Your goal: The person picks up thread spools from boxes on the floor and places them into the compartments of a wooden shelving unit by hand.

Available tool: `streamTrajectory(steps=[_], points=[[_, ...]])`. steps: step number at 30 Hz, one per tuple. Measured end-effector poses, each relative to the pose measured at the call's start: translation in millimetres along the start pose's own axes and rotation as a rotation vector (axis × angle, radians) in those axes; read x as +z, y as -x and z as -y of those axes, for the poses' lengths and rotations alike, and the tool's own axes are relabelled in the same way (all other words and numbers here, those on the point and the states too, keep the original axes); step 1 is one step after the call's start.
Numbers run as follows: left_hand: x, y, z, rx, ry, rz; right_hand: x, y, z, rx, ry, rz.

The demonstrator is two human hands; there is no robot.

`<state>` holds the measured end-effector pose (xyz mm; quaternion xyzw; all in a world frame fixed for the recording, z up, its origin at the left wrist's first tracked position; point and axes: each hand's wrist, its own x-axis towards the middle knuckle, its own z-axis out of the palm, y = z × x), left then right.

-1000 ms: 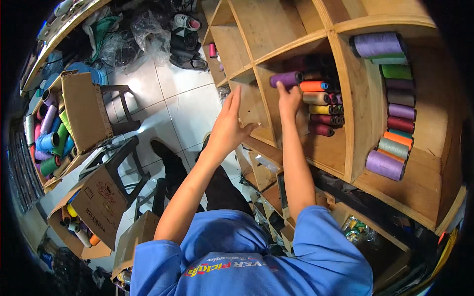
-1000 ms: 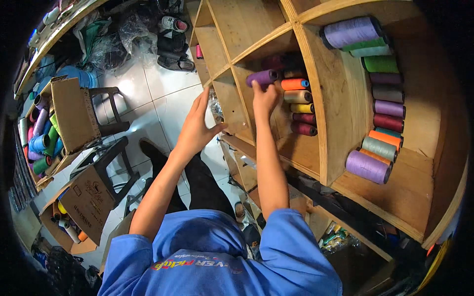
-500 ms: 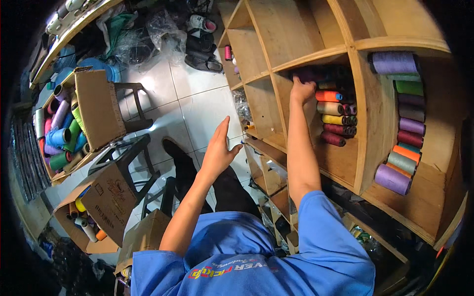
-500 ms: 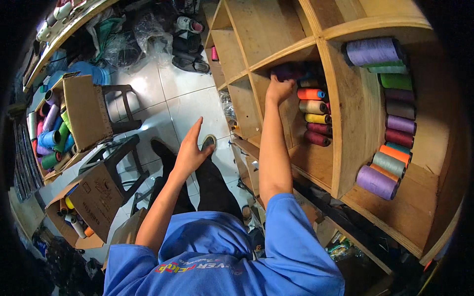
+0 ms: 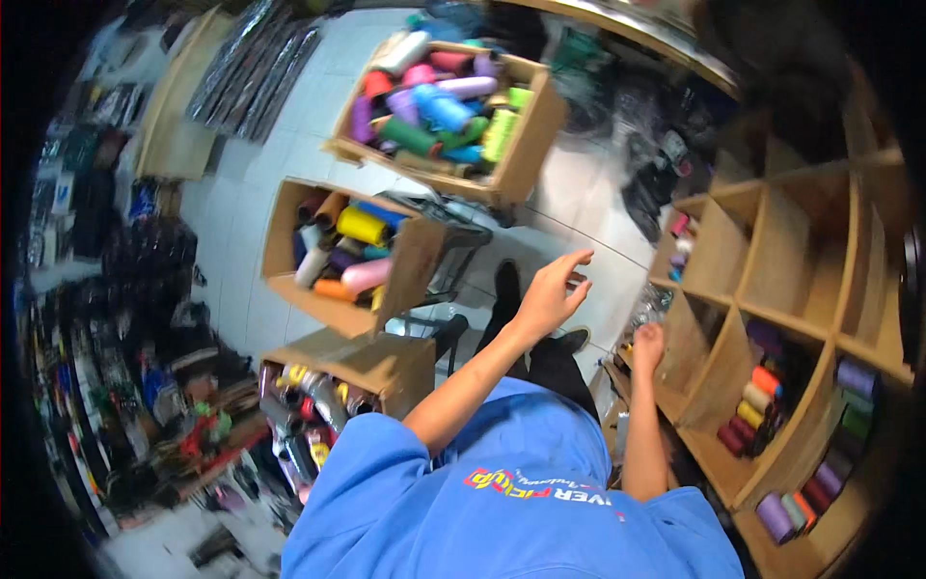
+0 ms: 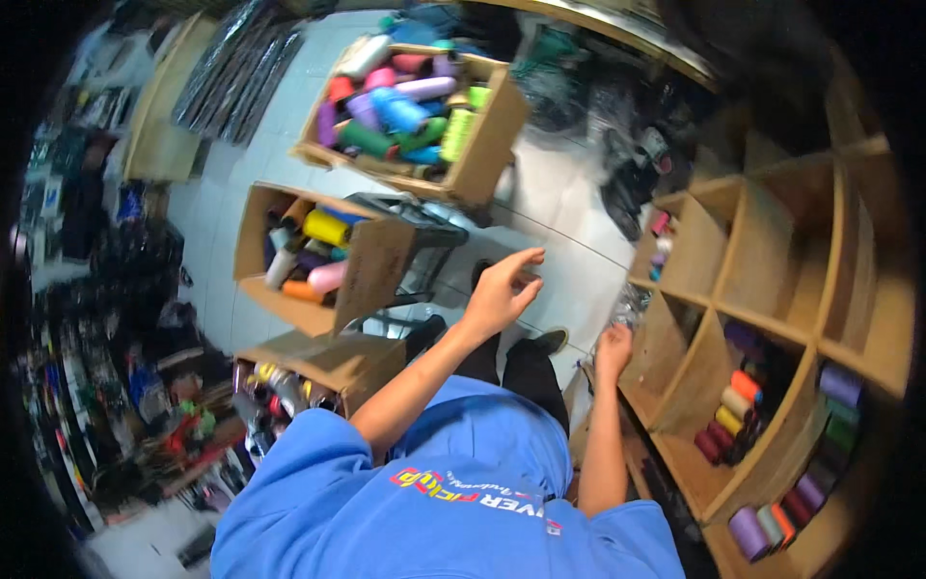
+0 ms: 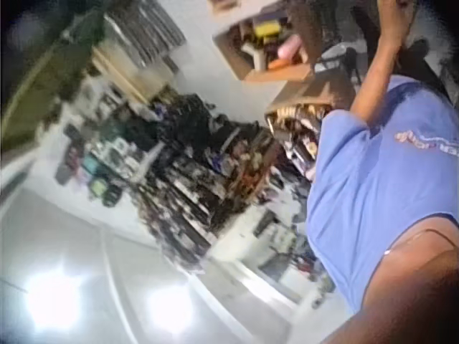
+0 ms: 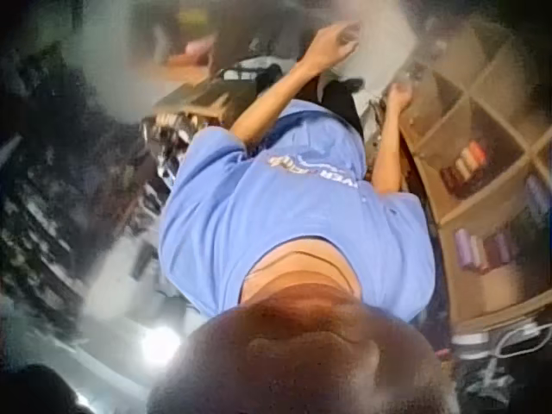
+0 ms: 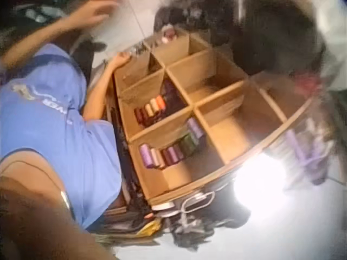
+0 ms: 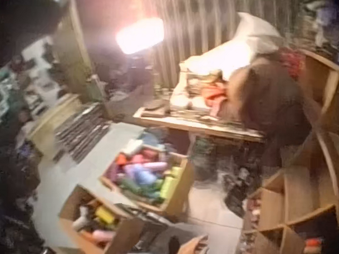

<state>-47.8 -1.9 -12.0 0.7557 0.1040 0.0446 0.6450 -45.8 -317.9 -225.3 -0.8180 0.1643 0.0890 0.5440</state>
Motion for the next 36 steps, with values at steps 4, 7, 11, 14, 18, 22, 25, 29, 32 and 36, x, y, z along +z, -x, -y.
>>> streamTrajectory(steps=[4, 7, 11, 14, 18, 22, 25, 29, 32, 36], points=[[-101, 10, -39, 0.048, 0.069, -0.464, 119, 48, 68, -0.051, 0.086, 0.477], [-191, 35, -23, 0.034, -0.18, -0.72, 181, 60, 154, -0.339, 0.295, 0.735], [-281, 79, 31, -0.215, -0.821, -0.569, 237, 46, 231, -0.431, 0.346, 0.81], [-293, 87, 62, -0.437, -0.885, -0.39, 254, 21, 253, -0.439, 0.208, 0.833], [-295, 106, 114, -0.451, -1.35, -0.056, 255, 28, 279, -0.333, 0.2, 0.838], [-298, 111, 122, -0.432, -1.476, 0.009, 236, 41, 260, -0.322, 0.22, 0.896], [-294, 116, 70, -0.453, -1.033, -0.343, 226, 61, 255, -0.39, 0.268, 0.955], [-279, 132, -8, -0.448, -0.467, -0.51, 236, 127, 308, -0.159, 0.098, 1.283], [-254, 124, -44, -0.422, -0.26, -0.475, 253, 166, 345, -0.07, -0.225, 1.405], [-235, 119, -28, -0.343, -0.399, -0.368, 284, 168, 348, -0.142, -0.118, 1.456]])
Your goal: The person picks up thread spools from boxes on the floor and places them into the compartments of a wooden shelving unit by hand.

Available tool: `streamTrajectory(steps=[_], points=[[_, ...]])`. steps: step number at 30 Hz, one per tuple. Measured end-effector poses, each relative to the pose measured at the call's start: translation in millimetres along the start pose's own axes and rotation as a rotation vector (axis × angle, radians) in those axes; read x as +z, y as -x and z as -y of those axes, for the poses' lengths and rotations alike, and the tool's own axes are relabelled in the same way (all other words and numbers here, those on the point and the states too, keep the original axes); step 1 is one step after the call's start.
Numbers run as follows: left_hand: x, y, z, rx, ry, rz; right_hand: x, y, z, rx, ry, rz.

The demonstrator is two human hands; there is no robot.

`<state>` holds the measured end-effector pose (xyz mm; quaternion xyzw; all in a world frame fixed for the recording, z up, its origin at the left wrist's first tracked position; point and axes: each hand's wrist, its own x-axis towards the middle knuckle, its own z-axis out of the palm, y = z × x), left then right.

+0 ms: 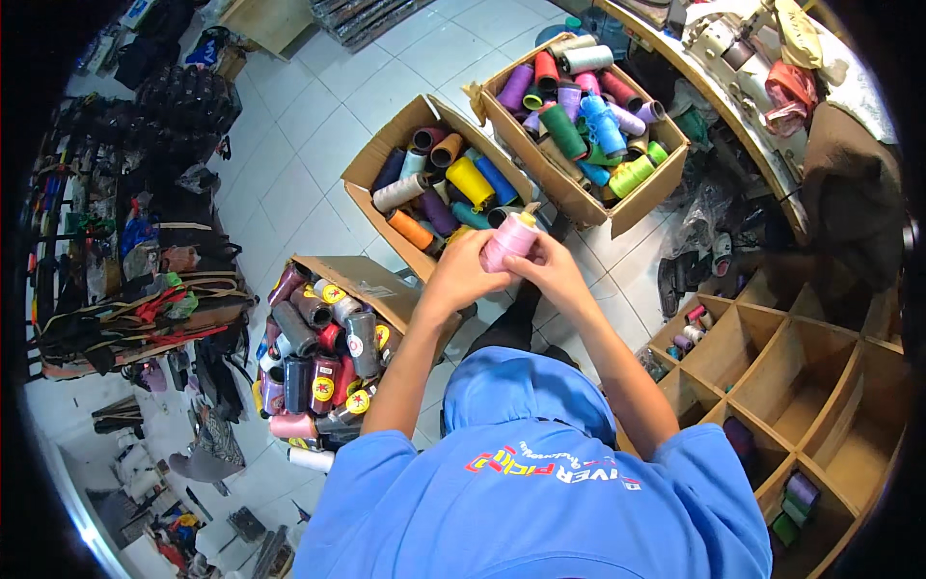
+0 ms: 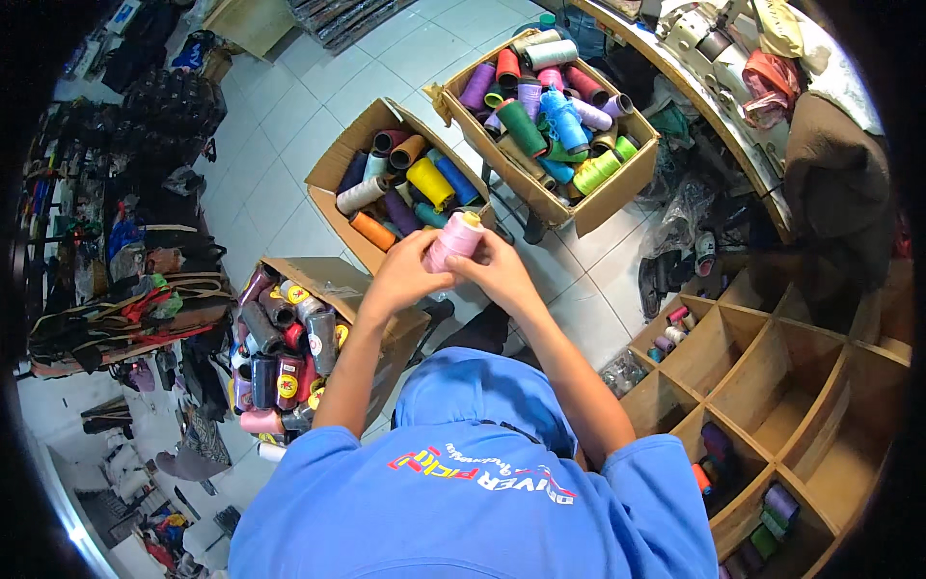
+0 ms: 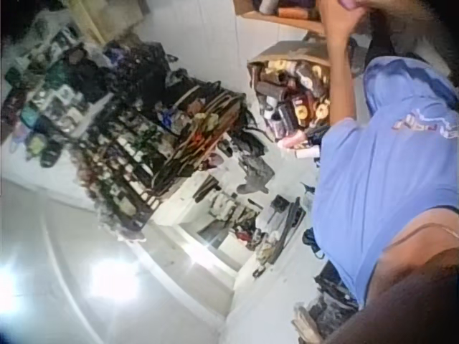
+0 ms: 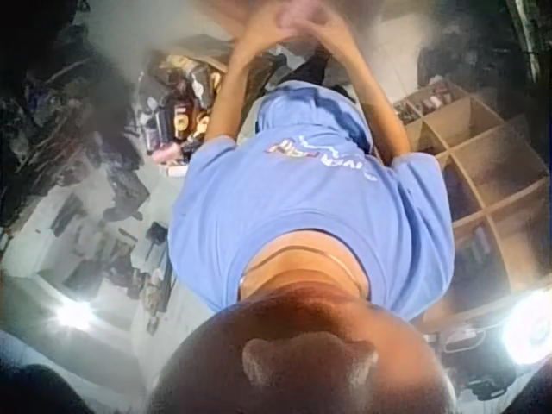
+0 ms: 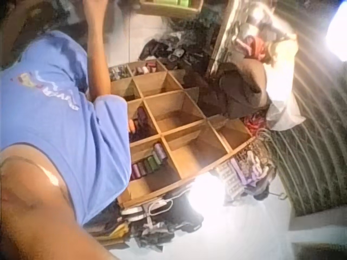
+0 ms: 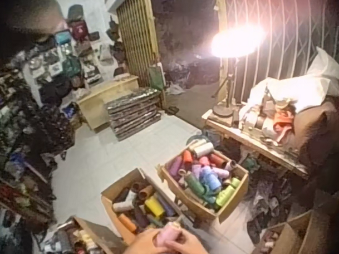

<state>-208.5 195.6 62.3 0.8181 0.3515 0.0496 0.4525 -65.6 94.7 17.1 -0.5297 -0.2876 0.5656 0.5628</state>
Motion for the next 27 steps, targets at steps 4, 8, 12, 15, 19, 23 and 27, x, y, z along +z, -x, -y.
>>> streamTrajectory(steps=[4, 8, 12, 15, 19, 23, 27], points=[[-17, -10, 24, -0.172, 0.419, 0.157, -18, 4, -1, 0.071, -0.127, 0.011], [-64, -57, 93, -0.095, -0.46, -0.328, -31, 22, 3, 0.128, -0.136, -0.039], [-66, -86, 143, -0.116, -0.728, -0.238, -52, 49, -3, 0.16, -0.218, -0.158], [-62, -99, 176, 0.196, -0.668, -0.296, -72, 65, -22, 0.165, -0.279, -0.284], [-79, -86, 124, 0.062, -0.47, -0.3, -102, 99, -55, 0.128, -0.352, -0.436], [-64, -71, 36, 0.094, -0.193, -0.481, -125, 160, -60, 0.009, -0.42, -0.639], [10, -80, -28, 0.236, 0.386, -0.144, -133, 224, -45, -0.089, -0.567, -0.835]])
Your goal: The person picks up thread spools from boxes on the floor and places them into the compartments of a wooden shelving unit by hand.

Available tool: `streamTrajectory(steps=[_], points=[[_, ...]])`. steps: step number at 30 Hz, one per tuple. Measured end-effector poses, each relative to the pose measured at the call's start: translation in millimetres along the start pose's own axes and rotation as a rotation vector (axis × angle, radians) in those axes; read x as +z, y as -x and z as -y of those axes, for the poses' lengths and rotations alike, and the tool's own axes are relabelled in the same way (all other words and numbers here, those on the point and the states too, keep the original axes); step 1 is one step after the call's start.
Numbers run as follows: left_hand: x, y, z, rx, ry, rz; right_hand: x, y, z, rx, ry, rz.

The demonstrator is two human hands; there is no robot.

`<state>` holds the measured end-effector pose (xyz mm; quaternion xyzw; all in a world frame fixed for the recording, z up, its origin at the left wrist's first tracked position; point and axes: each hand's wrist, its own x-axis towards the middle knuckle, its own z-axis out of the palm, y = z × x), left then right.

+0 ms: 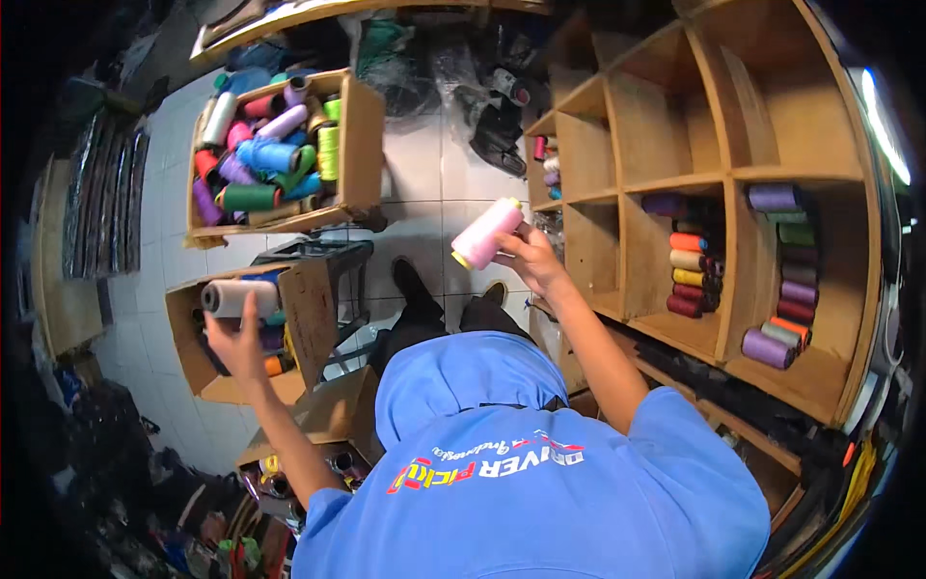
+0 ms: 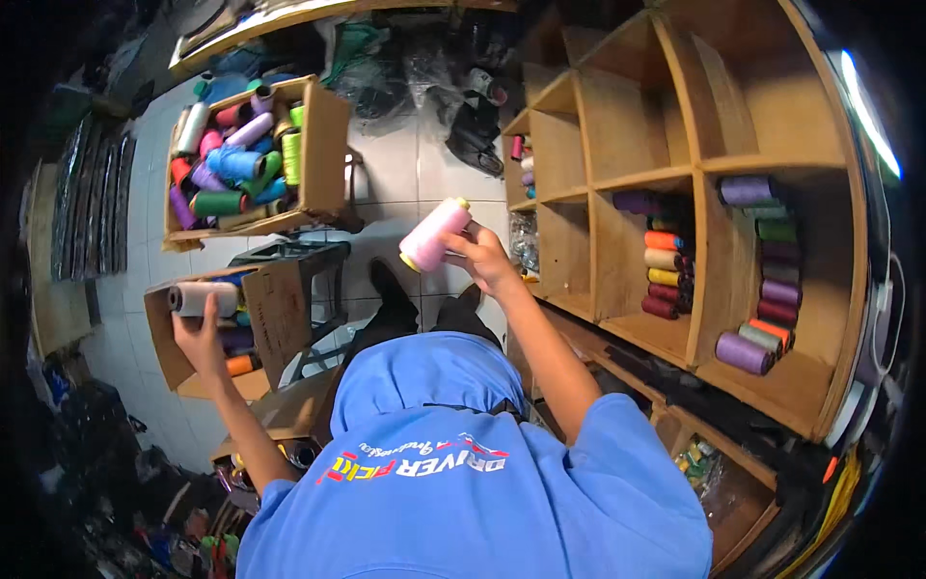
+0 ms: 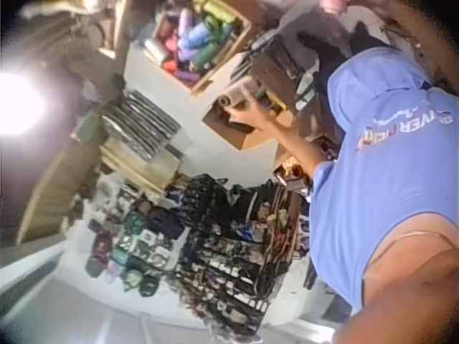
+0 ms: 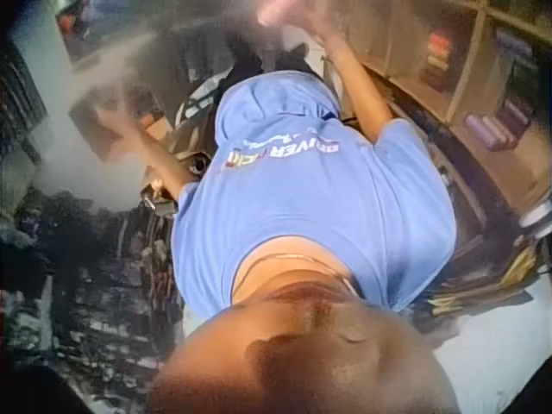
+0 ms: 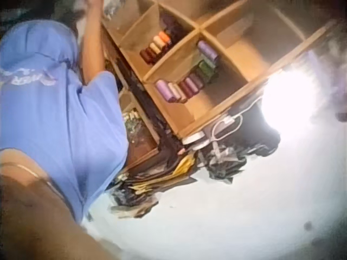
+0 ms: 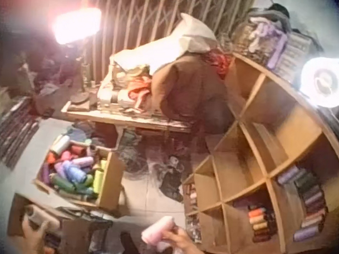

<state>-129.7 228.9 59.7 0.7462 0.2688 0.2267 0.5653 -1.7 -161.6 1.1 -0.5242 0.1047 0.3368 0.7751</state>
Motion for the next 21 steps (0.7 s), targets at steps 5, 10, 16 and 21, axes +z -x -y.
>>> streamTrajectory(steps=[5, 10, 16, 21], points=[[151, 41, -58, -0.248, 0.5, 0.444, -37, 57, 28, -0.217, -0.019, -0.094], [247, 89, -123, -0.271, 0.418, 0.831, -39, 125, 71, -0.377, 0.165, -0.138], [277, 126, -182, 0.113, 0.283, 1.022, -51, 171, 94, -0.479, 0.207, -0.219], [288, 143, -176, 0.079, 0.298, 1.199, -52, 186, 104, -0.523, 0.245, -0.216]])
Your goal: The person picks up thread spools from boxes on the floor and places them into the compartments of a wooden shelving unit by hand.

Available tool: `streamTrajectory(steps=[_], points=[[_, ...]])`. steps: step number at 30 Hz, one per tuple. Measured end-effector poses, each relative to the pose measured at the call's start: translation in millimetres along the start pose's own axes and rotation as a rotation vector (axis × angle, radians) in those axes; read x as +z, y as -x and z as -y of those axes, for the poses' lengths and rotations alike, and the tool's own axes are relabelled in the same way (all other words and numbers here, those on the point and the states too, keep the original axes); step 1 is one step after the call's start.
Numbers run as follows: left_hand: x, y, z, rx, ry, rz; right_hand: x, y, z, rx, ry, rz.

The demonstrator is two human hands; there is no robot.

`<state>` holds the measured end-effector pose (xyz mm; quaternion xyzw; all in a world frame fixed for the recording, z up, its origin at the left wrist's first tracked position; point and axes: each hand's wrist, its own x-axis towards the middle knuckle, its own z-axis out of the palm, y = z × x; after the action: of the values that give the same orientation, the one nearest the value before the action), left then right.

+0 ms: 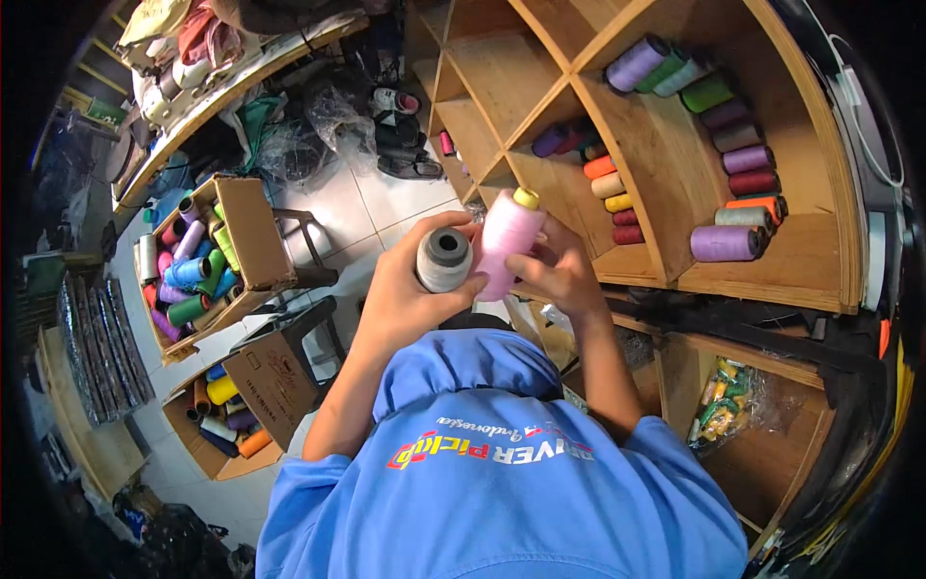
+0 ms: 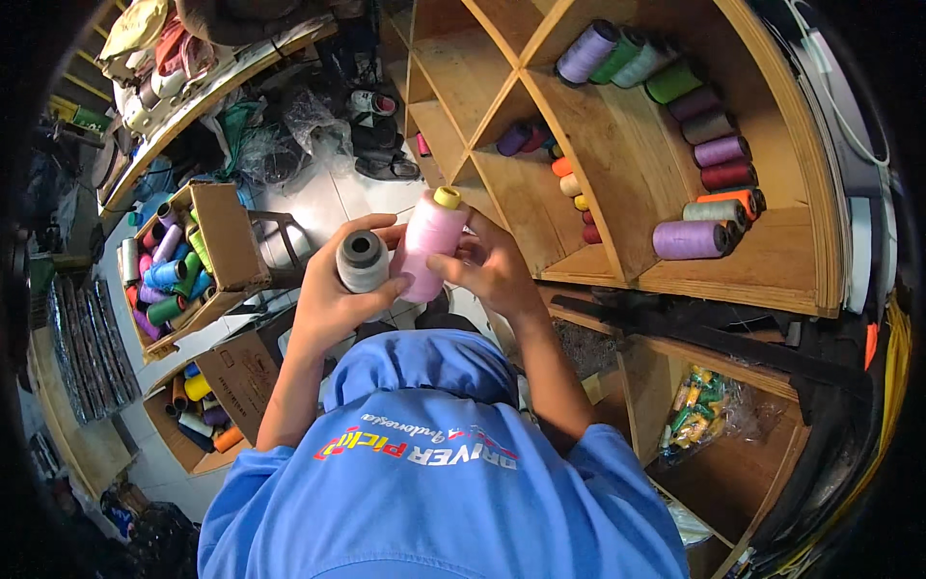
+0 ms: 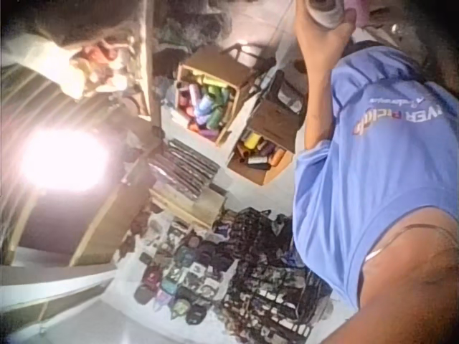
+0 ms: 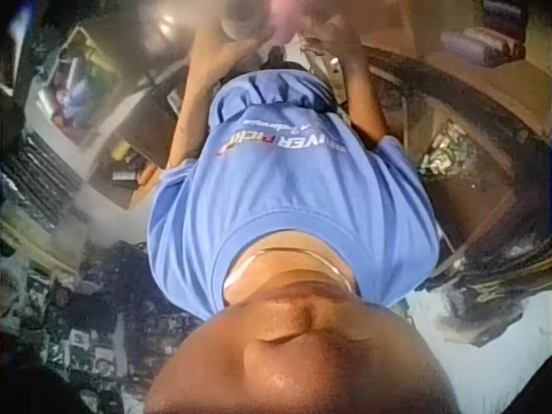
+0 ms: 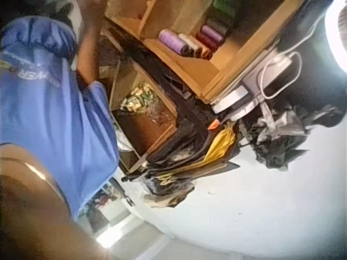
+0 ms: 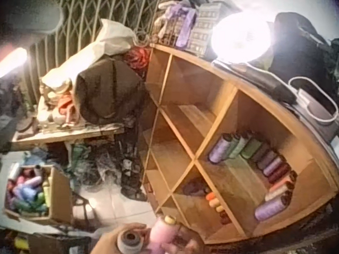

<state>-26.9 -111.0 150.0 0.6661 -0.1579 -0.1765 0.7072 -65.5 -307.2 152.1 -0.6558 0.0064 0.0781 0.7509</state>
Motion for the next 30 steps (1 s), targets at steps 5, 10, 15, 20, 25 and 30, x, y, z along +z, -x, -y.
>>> streamTrajectory(steps=[5, 10, 15, 20, 25, 30], points=[[4, -4, -11, -0.093, -0.173, 0.172, -16, 0, -24, 0.069, -0.146, 0.09], [2, -5, -9, -0.042, -0.146, 0.176, -16, -8, -27, 0.126, -0.242, 0.18], [-8, 6, -7, -0.062, 0.113, 0.0, -20, -12, -51, -0.017, -0.673, 0.3], [-10, 15, -30, 0.195, -0.433, 0.074, -9, -15, -36, -0.019, -0.681, 0.302], [-11, 15, -29, 0.095, -0.337, 0.24, -9, -18, -47, -0.026, -0.661, 0.257], [-12, 13, -17, 0.101, -0.258, 0.268, -9, -17, -36, 0.033, -0.667, 0.352]])
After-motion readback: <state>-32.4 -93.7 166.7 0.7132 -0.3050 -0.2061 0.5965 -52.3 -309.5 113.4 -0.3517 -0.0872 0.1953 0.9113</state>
